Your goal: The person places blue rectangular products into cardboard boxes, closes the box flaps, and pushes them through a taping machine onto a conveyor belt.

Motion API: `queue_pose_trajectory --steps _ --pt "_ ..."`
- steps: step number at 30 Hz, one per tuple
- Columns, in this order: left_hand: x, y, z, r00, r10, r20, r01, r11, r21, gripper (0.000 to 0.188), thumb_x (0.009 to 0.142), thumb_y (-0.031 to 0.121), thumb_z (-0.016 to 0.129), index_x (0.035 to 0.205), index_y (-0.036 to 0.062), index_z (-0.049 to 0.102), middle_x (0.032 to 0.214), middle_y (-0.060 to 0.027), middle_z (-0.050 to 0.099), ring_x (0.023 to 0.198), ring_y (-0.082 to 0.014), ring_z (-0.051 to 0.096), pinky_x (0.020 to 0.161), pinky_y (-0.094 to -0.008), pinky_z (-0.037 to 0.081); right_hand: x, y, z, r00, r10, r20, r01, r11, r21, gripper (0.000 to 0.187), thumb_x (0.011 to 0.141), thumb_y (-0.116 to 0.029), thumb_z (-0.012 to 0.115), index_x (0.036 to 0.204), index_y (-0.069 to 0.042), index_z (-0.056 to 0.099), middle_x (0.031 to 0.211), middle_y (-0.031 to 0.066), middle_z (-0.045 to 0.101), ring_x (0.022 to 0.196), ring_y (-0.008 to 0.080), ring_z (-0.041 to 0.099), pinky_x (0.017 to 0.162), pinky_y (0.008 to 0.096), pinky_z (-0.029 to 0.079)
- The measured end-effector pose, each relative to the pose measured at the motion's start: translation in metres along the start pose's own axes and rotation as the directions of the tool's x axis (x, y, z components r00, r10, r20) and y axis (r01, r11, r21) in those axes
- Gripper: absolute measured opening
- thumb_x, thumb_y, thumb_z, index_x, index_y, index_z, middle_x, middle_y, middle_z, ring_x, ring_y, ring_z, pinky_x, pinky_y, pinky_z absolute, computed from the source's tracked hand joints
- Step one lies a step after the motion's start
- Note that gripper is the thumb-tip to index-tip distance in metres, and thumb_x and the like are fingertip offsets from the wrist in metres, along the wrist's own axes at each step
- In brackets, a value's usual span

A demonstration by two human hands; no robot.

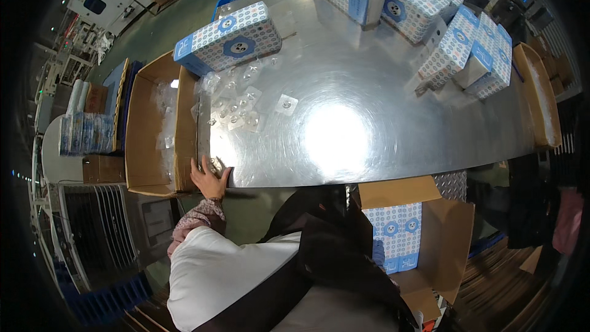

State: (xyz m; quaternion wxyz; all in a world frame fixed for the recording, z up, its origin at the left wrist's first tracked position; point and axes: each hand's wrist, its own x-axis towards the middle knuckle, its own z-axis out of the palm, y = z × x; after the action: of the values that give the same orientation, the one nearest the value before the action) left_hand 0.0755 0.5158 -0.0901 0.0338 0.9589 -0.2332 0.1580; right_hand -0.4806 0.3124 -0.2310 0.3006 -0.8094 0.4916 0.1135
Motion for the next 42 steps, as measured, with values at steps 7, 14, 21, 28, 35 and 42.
queue_pose_trajectory --steps 7,14,21,28,35,42 --pt "0.08 0.074 0.031 0.997 0.038 0.073 -0.01 0.937 -0.348 0.119 0.062 0.062 0.076 0.148 0.0067 0.015 0.148 -0.0328 0.012 0.136 -0.0476 0.017 0.109 -0.0567 0.019 0.012 -0.011 0.001 0.999 -0.027 0.018 0.027 1.0 -0.011 0.029 0.082 -0.033 0.059 0.088 -0.005 0.053 0.092 0.0199 0.054 0.088 0.0395 0.055 0.075 0.0508 0.045" --pt "0.148 0.091 0.086 0.948 0.189 -0.258 -0.271 0.904 -0.331 0.048 0.076 0.028 0.074 0.121 0.0186 0.06 0.144 -0.022 0.035 0.126 -0.0453 0.038 0.101 -0.0548 0.033 0.007 -0.031 -0.017 0.998 0.056 0.004 -0.057 0.998 0.037 0.031 0.085 -0.037 0.055 0.09 -0.006 0.057 0.096 0.0181 0.054 0.089 0.0396 0.056 0.076 0.0516 0.045" --pt "0.211 0.08 0.078 0.923 0.211 -0.323 -0.306 0.91 -0.279 0.055 0.077 -0.002 0.053 0.13 0.0111 0.051 0.136 -0.0152 0.047 0.115 -0.0359 0.048 0.093 -0.0419 0.039 -0.001 -0.024 -0.049 0.969 0.124 0.213 -0.148 0.984 0.101 0.039 0.09 -0.039 0.046 0.106 -0.007 0.063 0.11 0.0161 0.06 0.102 0.0358 0.056 0.089 0.0454 0.044" --pt "0.131 0.293 -0.086 0.642 0.738 -0.205 -0.509 0.211 -0.835 0.03 0.091 0.009 0.047 0.117 0.0022 0.06 0.118 -0.0154 0.061 0.107 -0.0292 0.058 0.095 -0.038 0.043 -0.021 -0.068 -0.152 0.951 0.124 -0.284 -0.011 0.929 0.37 0.039 0.093 -0.035 0.051 0.119 -0.008 0.059 0.123 0.0172 0.055 0.114 0.0339 0.052 0.097 0.0417 0.041" --pt "-0.088 0.448 -0.188 -0.403 0.915 0.013 -0.241 -0.092 -0.966 0.032 0.084 0.025 0.072 0.107 0.0035 0.067 0.089 -0.0076 0.07 0.072 -0.0148 0.063 0.067 -0.0294 0.051 -0.073 -0.121 -0.236 0.53 -0.005 -0.848 0.437 0.859 0.268 0.028 0.089 -0.021 0.06 0.113 -0.007 0.062 0.103 0.0152 0.063 0.091 0.0327 0.06 0.08 0.0395 0.049" --pt "-0.118 0.483 -0.182 -0.704 0.646 0.295 -0.019 0.398 -0.917 0.042 0.094 0.033 0.058 0.12 0.002 0.047 0.109 -0.0151 0.059 0.072 -0.0134 0.062 0.06 -0.0255 0.055 -0.139 -0.072 -0.217 0.545 0.709 -0.448 0.273 0.356 0.894 0.033 0.089 -0.03 0.064 0.102 0.001 0.062 0.079 0.0071 0.065 0.068 0.0108 0.061 0.06 0.0233 0.049"
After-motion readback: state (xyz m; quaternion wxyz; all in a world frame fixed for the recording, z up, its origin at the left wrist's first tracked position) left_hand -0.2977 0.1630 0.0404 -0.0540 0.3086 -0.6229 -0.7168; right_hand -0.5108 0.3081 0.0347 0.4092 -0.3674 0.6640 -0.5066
